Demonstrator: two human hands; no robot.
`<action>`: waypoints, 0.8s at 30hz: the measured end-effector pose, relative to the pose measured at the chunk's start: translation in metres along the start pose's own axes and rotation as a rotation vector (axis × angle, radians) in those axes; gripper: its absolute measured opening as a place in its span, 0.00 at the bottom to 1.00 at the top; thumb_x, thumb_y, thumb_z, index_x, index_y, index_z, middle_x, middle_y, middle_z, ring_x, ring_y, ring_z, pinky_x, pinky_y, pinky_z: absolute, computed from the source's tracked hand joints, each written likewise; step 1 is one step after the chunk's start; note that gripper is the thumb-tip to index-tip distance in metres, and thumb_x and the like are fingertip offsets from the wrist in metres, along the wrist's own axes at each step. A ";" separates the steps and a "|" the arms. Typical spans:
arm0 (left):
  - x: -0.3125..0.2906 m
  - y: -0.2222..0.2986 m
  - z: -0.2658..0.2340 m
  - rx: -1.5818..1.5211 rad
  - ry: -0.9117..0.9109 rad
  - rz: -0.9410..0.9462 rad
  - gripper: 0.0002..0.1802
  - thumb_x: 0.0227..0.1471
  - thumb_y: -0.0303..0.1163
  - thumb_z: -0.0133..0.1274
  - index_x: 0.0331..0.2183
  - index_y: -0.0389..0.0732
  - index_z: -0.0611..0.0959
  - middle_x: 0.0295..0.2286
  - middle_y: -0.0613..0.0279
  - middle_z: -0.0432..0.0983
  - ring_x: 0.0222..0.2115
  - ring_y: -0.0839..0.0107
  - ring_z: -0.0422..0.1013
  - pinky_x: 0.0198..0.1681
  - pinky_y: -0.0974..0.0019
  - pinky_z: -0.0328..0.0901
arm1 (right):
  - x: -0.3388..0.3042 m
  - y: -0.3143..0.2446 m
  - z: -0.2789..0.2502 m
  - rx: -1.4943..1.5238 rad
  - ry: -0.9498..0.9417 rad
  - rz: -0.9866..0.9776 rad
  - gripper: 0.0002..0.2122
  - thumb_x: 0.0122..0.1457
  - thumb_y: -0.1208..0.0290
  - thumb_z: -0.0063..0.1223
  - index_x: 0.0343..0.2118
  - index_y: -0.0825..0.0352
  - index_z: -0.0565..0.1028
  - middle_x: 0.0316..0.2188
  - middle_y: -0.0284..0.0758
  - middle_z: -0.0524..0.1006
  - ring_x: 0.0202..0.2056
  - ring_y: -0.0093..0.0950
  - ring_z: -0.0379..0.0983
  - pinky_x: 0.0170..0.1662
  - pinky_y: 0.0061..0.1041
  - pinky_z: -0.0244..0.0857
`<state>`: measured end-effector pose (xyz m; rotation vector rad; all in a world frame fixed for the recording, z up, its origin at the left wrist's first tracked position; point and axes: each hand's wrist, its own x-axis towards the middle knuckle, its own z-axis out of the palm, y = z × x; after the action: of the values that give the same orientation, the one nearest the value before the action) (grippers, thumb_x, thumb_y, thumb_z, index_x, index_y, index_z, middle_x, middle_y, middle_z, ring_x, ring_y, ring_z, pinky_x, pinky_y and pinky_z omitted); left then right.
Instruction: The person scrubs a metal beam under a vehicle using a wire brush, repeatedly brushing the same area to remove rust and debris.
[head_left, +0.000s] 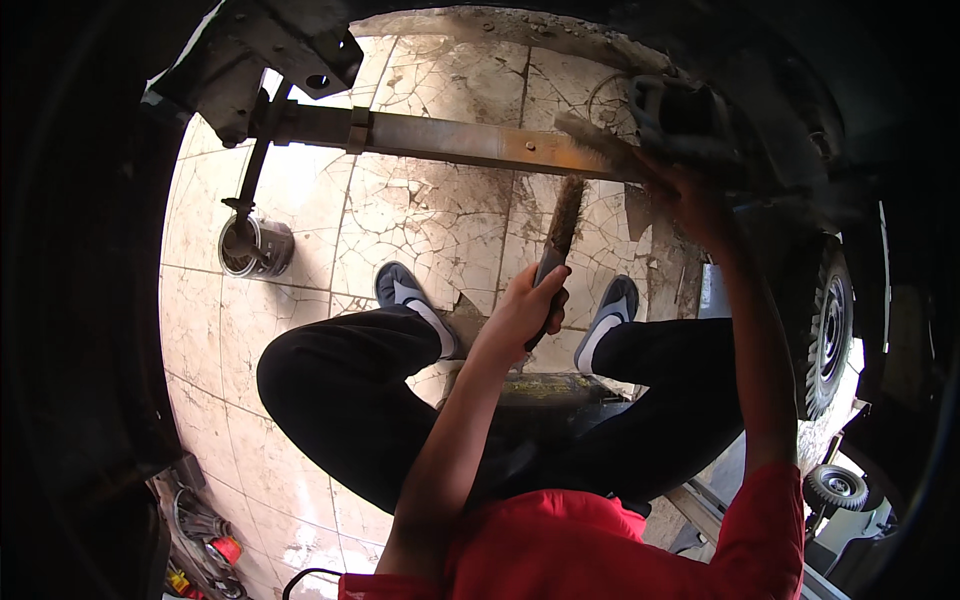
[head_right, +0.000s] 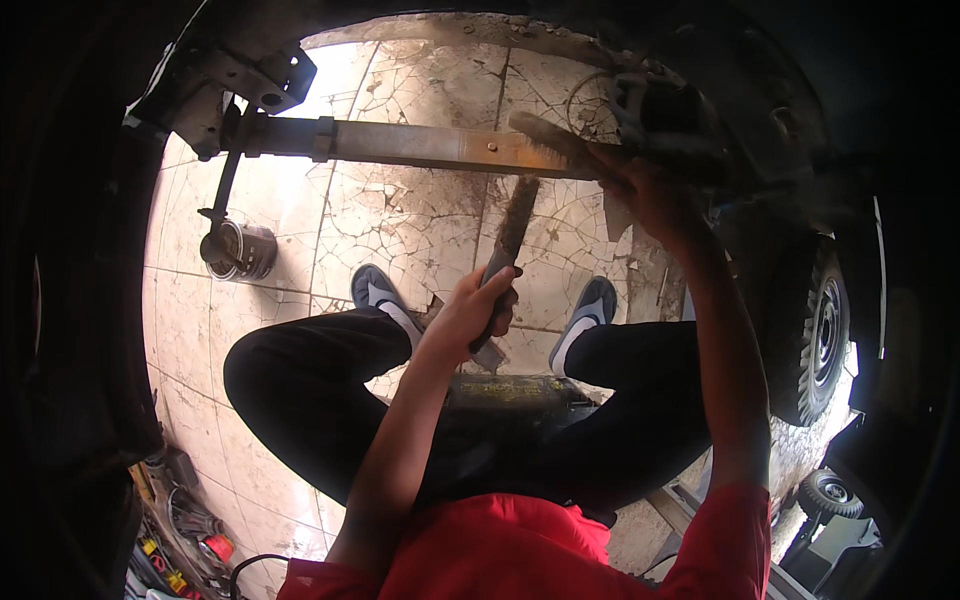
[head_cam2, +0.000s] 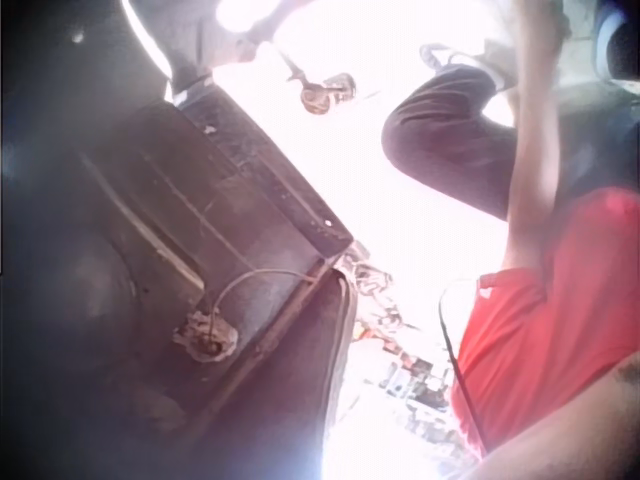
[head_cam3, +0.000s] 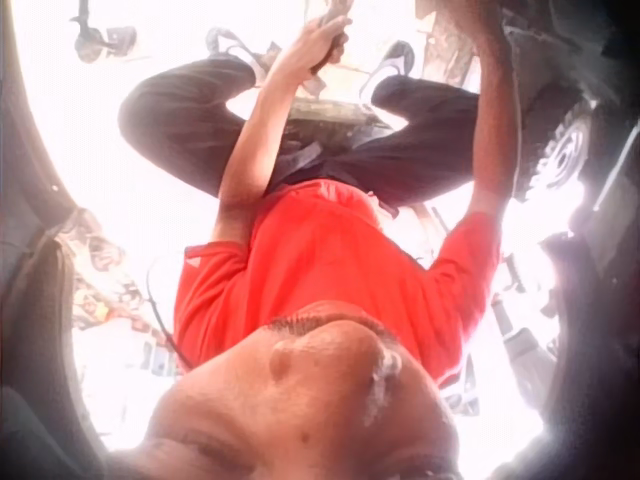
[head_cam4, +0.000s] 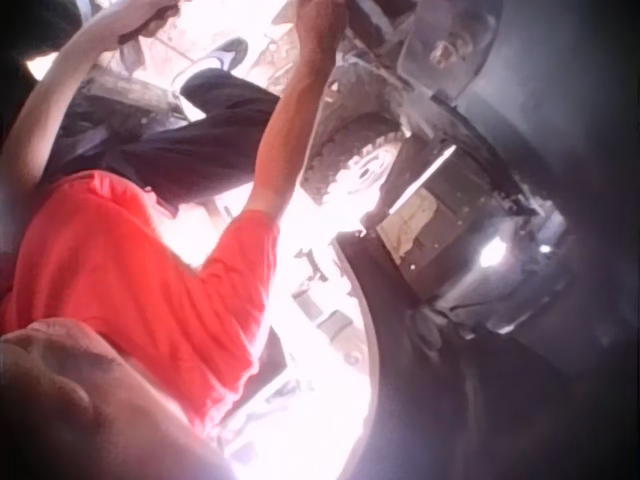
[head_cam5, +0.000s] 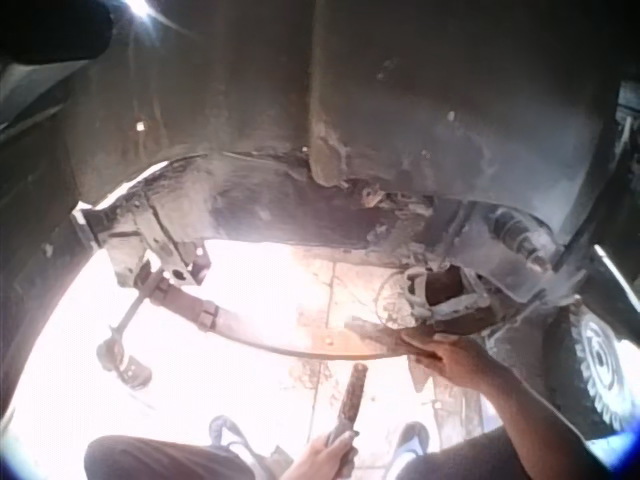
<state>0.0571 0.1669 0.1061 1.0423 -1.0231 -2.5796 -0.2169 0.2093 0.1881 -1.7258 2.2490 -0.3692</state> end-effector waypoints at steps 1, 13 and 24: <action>0.002 -0.002 -0.001 -0.025 0.000 0.001 0.13 0.63 0.40 0.47 0.40 0.40 0.72 0.25 0.68 0.67 0.18 0.80 0.62 0.19 0.75 0.56 | 0.000 0.005 0.004 0.050 0.070 -0.065 0.25 0.60 0.66 0.56 0.61 0.46 0.67 0.41 0.40 0.79 0.38 0.32 0.78 0.42 0.31 0.71; 0.002 0.004 -0.006 -0.087 0.077 -0.009 0.13 0.63 0.40 0.47 0.40 0.39 0.73 0.24 0.69 0.65 0.18 0.81 0.60 0.19 0.76 0.55 | -0.005 -0.018 0.022 0.204 -0.279 -0.251 0.26 0.58 0.69 0.58 0.61 0.48 0.68 0.46 0.39 0.79 0.41 0.29 0.78 0.47 0.31 0.69; -0.003 0.003 -0.013 -0.095 0.053 -0.004 0.13 0.63 0.40 0.47 0.40 0.39 0.73 0.22 0.69 0.65 0.17 0.80 0.61 0.18 0.74 0.56 | -0.011 -0.012 -0.007 0.140 0.004 -0.131 0.24 0.61 0.65 0.55 0.62 0.51 0.67 0.44 0.39 0.80 0.40 0.28 0.78 0.46 0.29 0.69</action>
<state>0.0681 0.1584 0.1031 1.0837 -0.8784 -2.5614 -0.2056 0.2174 0.1994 -1.8043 2.0643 -0.5453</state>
